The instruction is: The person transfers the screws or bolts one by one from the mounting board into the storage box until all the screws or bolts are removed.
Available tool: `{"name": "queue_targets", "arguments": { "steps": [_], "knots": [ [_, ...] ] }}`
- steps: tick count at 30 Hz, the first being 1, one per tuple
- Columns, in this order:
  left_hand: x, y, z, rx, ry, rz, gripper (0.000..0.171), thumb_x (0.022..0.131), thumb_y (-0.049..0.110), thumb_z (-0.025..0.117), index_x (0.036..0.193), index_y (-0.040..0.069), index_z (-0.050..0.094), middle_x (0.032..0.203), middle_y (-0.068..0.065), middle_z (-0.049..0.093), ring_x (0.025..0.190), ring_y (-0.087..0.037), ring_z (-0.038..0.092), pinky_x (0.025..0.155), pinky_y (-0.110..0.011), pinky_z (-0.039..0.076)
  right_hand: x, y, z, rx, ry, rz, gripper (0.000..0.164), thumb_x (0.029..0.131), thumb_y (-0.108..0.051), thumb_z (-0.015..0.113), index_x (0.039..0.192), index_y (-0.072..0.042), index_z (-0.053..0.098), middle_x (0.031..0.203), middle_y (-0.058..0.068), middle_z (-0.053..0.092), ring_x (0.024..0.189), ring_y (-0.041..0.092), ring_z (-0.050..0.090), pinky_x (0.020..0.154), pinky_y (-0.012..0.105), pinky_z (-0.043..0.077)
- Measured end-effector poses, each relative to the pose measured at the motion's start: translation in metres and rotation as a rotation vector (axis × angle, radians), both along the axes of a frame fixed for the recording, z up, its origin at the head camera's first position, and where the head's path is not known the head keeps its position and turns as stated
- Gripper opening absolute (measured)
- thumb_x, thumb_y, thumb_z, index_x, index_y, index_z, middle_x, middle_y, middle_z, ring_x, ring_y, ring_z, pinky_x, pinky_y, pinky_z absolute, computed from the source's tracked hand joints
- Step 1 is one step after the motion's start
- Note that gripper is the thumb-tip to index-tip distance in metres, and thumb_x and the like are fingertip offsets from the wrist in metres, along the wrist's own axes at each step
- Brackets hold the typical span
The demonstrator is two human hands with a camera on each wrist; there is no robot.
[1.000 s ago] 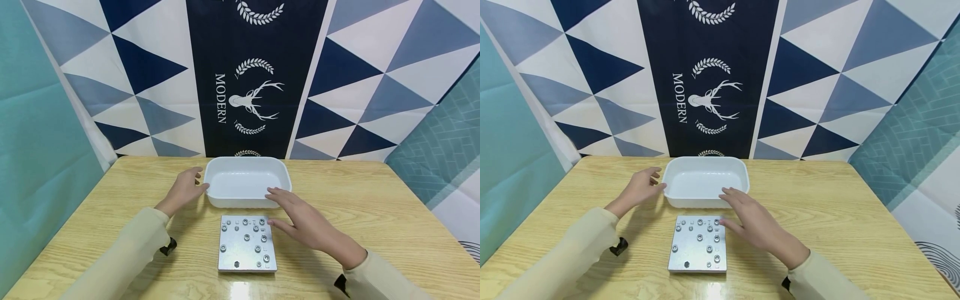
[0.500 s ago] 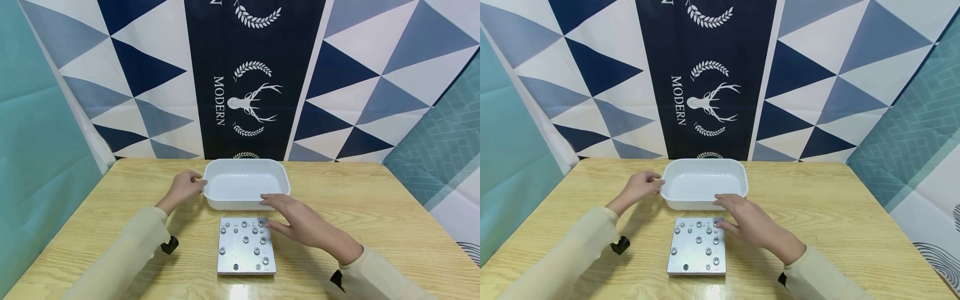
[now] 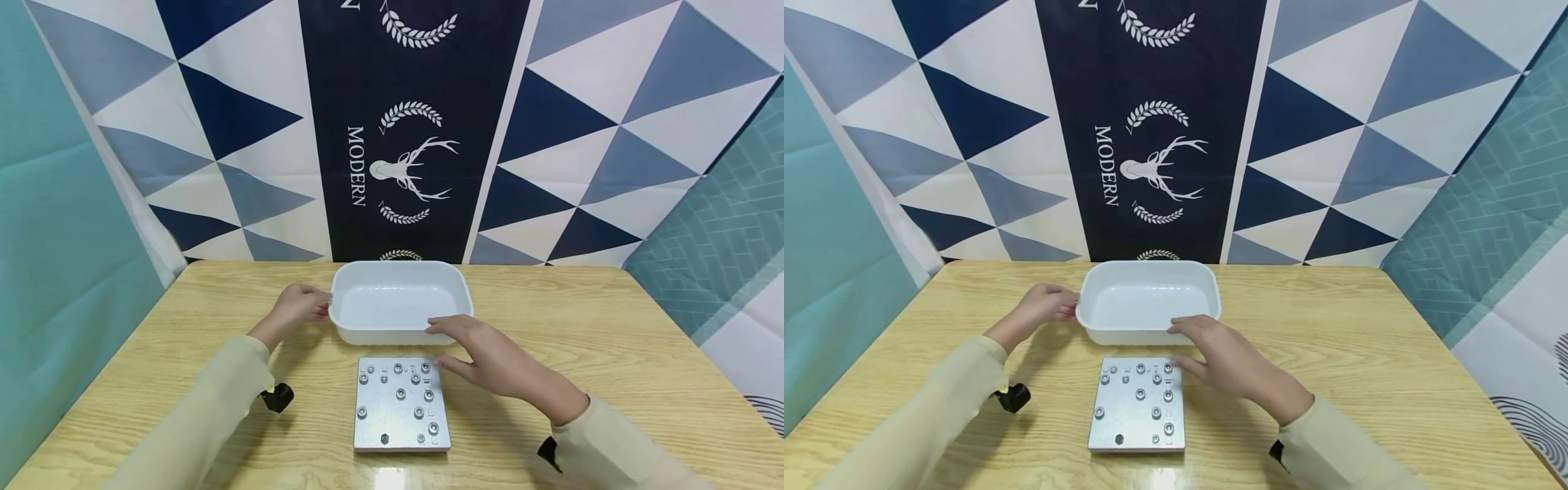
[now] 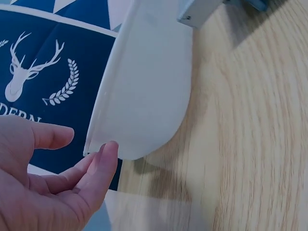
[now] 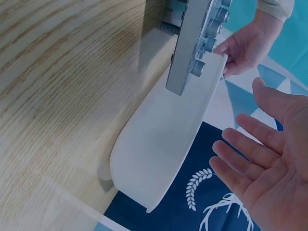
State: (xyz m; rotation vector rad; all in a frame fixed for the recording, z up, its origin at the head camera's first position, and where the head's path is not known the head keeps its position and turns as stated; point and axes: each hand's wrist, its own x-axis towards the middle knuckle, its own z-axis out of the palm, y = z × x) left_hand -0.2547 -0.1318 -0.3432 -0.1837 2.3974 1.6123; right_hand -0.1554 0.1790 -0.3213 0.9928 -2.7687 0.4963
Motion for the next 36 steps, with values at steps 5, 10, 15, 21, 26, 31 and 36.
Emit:
{"name": "queue_targets", "arguments": {
  "steps": [5,10,15,21,26,31,36],
  "knots": [
    [-0.007,-0.002,-0.003,0.083,-0.055,-0.001,0.043,0.095,0.017,0.057,0.127,-0.011,0.051,0.097,-0.011,0.068,0.071,-0.005,0.064,0.095,-0.036,0.055,-0.003,0.0,0.0,0.01,-0.013,0.013,0.041,0.086,-0.025,0.072,0.121,-0.007,0.064,0.134,0.009,0.06,0.124,0.029,0.057,0.101,0.045,0.049],
    [-0.009,-0.002,-0.005,0.109,-0.072,-0.006,0.041,0.095,0.015,0.056,0.128,-0.01,0.051,0.101,-0.011,0.068,0.073,-0.005,0.064,0.098,-0.036,0.053,-0.006,0.0,0.001,0.03,-0.009,0.044,0.042,0.085,-0.02,0.073,0.123,-0.006,0.063,0.133,0.01,0.06,0.124,0.029,0.057,0.101,0.045,0.049],
    [-0.009,-0.002,-0.007,0.116,-0.089,0.0,0.04,0.096,0.014,0.055,0.129,-0.008,0.052,0.11,-0.012,0.064,0.082,-0.008,0.063,0.102,-0.037,0.051,-0.008,-0.001,0.004,0.055,-0.034,0.083,0.042,0.083,-0.016,0.075,0.122,-0.005,0.063,0.13,0.011,0.062,0.121,0.029,0.058,0.1,0.043,0.051],
    [-0.011,-0.002,-0.009,0.148,-0.105,0.021,0.04,0.096,0.014,0.056,0.13,-0.008,0.052,0.116,-0.014,0.063,0.083,-0.008,0.062,0.105,-0.037,0.049,-0.011,-0.003,0.007,0.069,-0.055,0.13,0.041,0.079,-0.013,0.078,0.118,-0.006,0.066,0.123,0.008,0.066,0.115,0.025,0.062,0.096,0.039,0.054],
    [-0.011,-0.003,-0.01,0.164,-0.119,0.037,0.041,0.095,0.013,0.057,0.131,-0.007,0.051,0.119,-0.015,0.062,0.083,-0.007,0.062,0.103,-0.034,0.05,-0.013,-0.004,0.007,0.069,-0.07,0.157,0.04,0.078,-0.012,0.079,0.116,-0.008,0.067,0.117,0.004,0.068,0.109,0.02,0.065,0.092,0.035,0.056],
    [-0.011,-0.003,-0.011,0.171,-0.112,0.036,0.041,0.096,0.012,0.056,0.132,-0.007,0.051,0.127,-0.019,0.059,0.084,-0.007,0.062,0.103,-0.033,0.05,-0.014,-0.006,0.006,0.063,-0.069,0.176,0.036,0.079,-0.011,0.078,0.113,-0.007,0.068,0.11,0.004,0.069,0.102,0.018,0.065,0.089,0.032,0.056],
    [-0.011,-0.002,-0.011,0.191,-0.112,0.028,0.042,0.096,0.011,0.055,0.134,-0.006,0.049,0.133,-0.021,0.054,0.092,-0.01,0.062,0.106,-0.035,0.048,-0.015,-0.007,0.006,0.061,-0.059,0.185,0.033,0.079,-0.012,0.078,0.11,-0.008,0.069,0.107,0.003,0.07,0.099,0.016,0.066,0.086,0.029,0.056]
  ]
}}
